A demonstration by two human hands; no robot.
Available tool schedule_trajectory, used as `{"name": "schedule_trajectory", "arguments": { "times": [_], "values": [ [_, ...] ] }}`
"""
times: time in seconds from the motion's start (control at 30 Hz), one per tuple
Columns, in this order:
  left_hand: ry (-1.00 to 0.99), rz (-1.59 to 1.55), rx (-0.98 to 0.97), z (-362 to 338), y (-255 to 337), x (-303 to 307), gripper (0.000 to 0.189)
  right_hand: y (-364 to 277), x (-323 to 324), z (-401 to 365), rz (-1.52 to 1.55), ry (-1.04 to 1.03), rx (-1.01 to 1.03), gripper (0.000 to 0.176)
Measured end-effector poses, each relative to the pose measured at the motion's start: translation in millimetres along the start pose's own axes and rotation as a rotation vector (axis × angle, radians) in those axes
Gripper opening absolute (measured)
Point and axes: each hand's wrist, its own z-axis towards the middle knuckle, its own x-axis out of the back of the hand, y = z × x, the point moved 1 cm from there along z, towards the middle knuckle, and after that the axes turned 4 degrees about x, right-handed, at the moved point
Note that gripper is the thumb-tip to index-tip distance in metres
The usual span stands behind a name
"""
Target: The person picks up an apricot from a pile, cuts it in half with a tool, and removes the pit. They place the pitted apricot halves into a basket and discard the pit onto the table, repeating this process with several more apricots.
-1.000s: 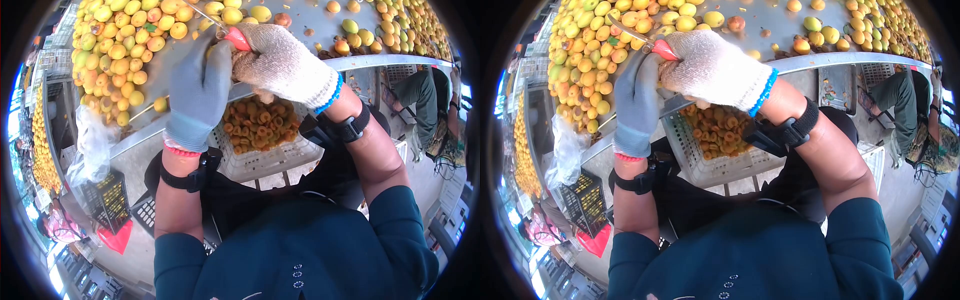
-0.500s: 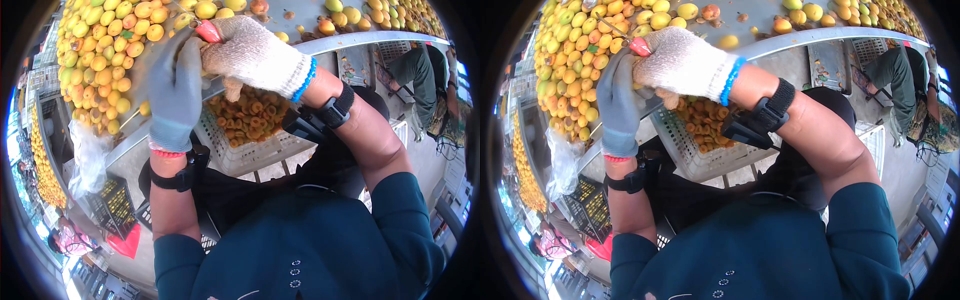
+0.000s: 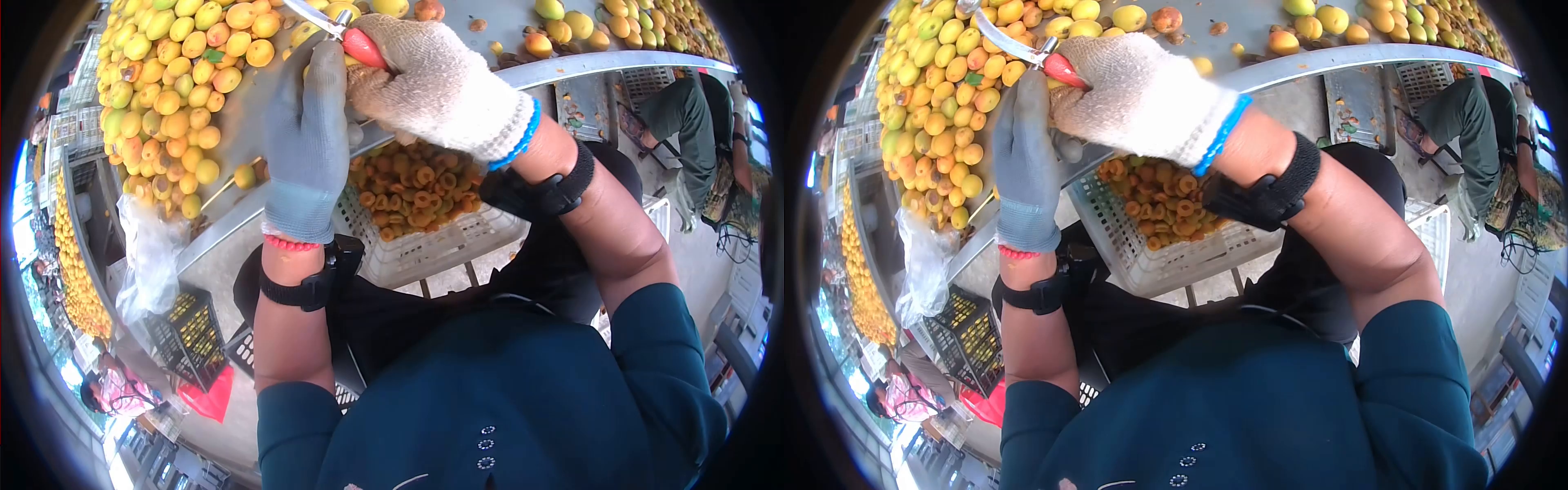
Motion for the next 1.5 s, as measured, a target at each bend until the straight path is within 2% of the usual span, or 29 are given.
{"name": "schedule_trajectory", "arguments": {
  "times": [0.07, 0.13, 0.17, 0.3, 0.37, 0.43, 0.47, 0.5, 0.57, 0.6, 0.67, 0.7, 0.73, 0.8, 0.9, 0.93, 1.0, 1.03, 1.1, 1.17, 1.23, 1.27, 1.37, 1.4, 1.47, 1.5],
  "values": [
    [-0.026, -0.056, 0.027, 0, -2, 3, 0.042, 0, 1, 1, -0.049, 0.068, 0.096, 0.030],
    [-0.055, -0.122, 0.090, -3, 2, 4, 0.040, -9, 6, 2, 0.084, -0.053, -0.051, 0.029],
    [-0.057, -0.015, -0.010, -2, 0, 6, 0.037, -12, 8, 3, 0.151, -0.113, -0.122, 0.029],
    [-0.021, 0.341, -0.465, 4, -25, 11, 0.028, -7, 5, 5, 0.219, -0.159, -0.114, 0.026],
    [-0.005, 0.345, -0.512, 6, -27, 10, 0.028, 5, -7, 5, 0.294, -0.132, -0.115, 0.025],
    [-0.021, 0.212, -0.339, 3, -20, 6, 0.030, 9, -7, 4, 0.326, -0.183, -0.140, 0.019],
    [-0.003, 0.275, -0.415, 3, -23, 8, 0.027, 12, -8, 5, 0.342, -0.210, -0.149, 0.016],
    [0.015, 0.338, -0.492, 4, -27, 11, 0.026, 18, -11, 9, 0.125, -0.174, 0.097, 0.014],
    [0.033, 0.321, -0.426, 3, -29, 10, 0.026, 29, -19, 12, -0.318, -0.096, 0.575, 0.013],
    [0.036, 0.245, -0.285, 3, -24, 8, 0.026, 27, -16, 11, -0.378, -0.122, 0.567, 0.014],
    [0.046, 0.218, -0.272, 2, -21, 2, 0.027, 34, -24, 13, -0.491, -0.011, 0.608, 0.016],
    [0.062, 0.269, -0.406, 5, -21, 1, 0.026, 40, -27, 16, -0.546, 0.044, 0.633, 0.017],
    [0.076, 0.320, -0.541, 6, -21, 1, 0.026, 53, -26, 21, -0.496, -0.095, 0.529, 0.019],
    [0.011, 0.398, -0.601, 6, -23, 6, 0.038, 42, 20, 21, 0.511, -0.470, -0.092, 0.022],
    [-0.216, -0.255, -0.219, 13, -15, 9, 0.048, 16, 11, 17, 1.066, -0.079, -0.419, 0.018],
    [-0.254, -0.335, -0.149, 11, -10, 12, 0.049, 16, 18, 14, 1.060, -0.098, -0.442, 0.018],
    [-0.275, -0.448, -0.020, 6, 1, 14, 0.055, 7, 35, 4, 0.825, -0.142, -0.432, 0.017],
    [-0.250, -0.534, 0.008, 8, 2, 17, 0.053, -2, 40, 1, 0.593, -0.162, -0.393, 0.020],
    [-0.203, -0.716, 0.073, 9, -3, 19, 0.049, -14, 38, -6, 0.507, -0.347, -0.438, 0.025],
    [-0.070, -0.197, -0.226, 4, -6, 13, 0.029, -12, 39, -8, 0.380, -0.394, -0.482, 0.029],
    [-0.146, -0.245, -0.041, 3, 1, 20, 0.021, -13, 46, -5, 0.306, -0.212, -0.333, 0.032],
    [-0.205, -0.508, 0.062, 3, 3, 19, 0.023, -15, 50, -3, 0.268, -0.120, -0.259, 0.035],
    [-0.167, -0.057, -0.170, 0, 3, 14, 0.023, -19, 61, 4, 0.645, 0.117, -0.393, 0.023],
    [-0.161, -0.070, -0.156, -2, 3, 10, 0.024, -30, 61, 8, 0.714, 0.135, -0.411, 0.019],
    [-0.149, -0.094, -0.130, -3, 3, 3, 0.029, -20, 57, 8, 1.041, 0.243, -0.467, 0.017],
    [-0.186, -0.287, 0.003, 0, 3, 1, 0.032, -11, 54, 8, 1.205, 0.297, -0.492, 0.017]
  ]
}}
